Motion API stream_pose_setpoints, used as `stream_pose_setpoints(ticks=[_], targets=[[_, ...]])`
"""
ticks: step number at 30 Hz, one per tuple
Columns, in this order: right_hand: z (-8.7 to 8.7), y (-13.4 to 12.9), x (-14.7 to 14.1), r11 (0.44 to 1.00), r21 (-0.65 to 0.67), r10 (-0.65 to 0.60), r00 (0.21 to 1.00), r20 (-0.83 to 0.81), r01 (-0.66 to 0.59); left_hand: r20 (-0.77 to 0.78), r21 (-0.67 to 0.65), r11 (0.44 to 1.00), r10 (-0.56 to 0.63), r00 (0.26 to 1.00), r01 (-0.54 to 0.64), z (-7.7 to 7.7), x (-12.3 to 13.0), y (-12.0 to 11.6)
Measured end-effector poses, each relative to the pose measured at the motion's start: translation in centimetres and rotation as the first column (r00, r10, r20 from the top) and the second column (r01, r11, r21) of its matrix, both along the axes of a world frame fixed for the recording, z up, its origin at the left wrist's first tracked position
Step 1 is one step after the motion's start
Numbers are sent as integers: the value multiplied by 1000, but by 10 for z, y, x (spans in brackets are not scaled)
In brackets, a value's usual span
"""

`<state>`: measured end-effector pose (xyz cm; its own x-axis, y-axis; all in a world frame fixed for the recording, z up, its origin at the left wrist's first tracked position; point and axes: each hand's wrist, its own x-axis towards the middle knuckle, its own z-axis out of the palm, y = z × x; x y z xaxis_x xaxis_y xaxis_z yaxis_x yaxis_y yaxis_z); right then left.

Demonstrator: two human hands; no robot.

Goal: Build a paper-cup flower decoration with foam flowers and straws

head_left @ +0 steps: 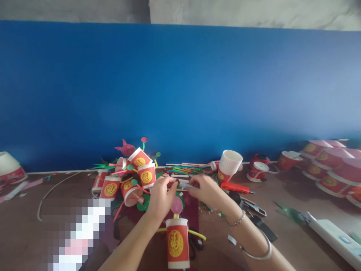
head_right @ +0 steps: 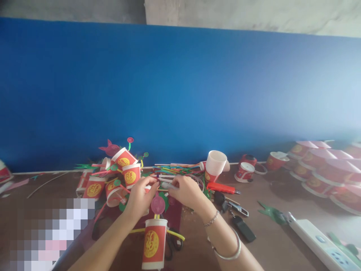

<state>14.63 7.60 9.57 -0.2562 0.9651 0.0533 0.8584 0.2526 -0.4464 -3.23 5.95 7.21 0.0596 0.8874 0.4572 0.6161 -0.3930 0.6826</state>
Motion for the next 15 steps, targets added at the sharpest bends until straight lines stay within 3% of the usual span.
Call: stream_pose_setpoints(ticks=[3,8,11,15], targets=[[-10,13,15,979,40,-203,954,219,199,-10,-3,1000,-9,1000,9,-2,-2,3],[-20,27,33,952,32,-300,910,285,304,-14,-29,998,-54,998,54,-3,-6,7],[-18,25,28,967,48,-254,944,211,250,-48,-27,998,-66,997,64,-4,-7,8],[-17,17,2,1000,-3,8,998,-59,-9,-86,-18,998,-60,994,59,-8,-5,8]])
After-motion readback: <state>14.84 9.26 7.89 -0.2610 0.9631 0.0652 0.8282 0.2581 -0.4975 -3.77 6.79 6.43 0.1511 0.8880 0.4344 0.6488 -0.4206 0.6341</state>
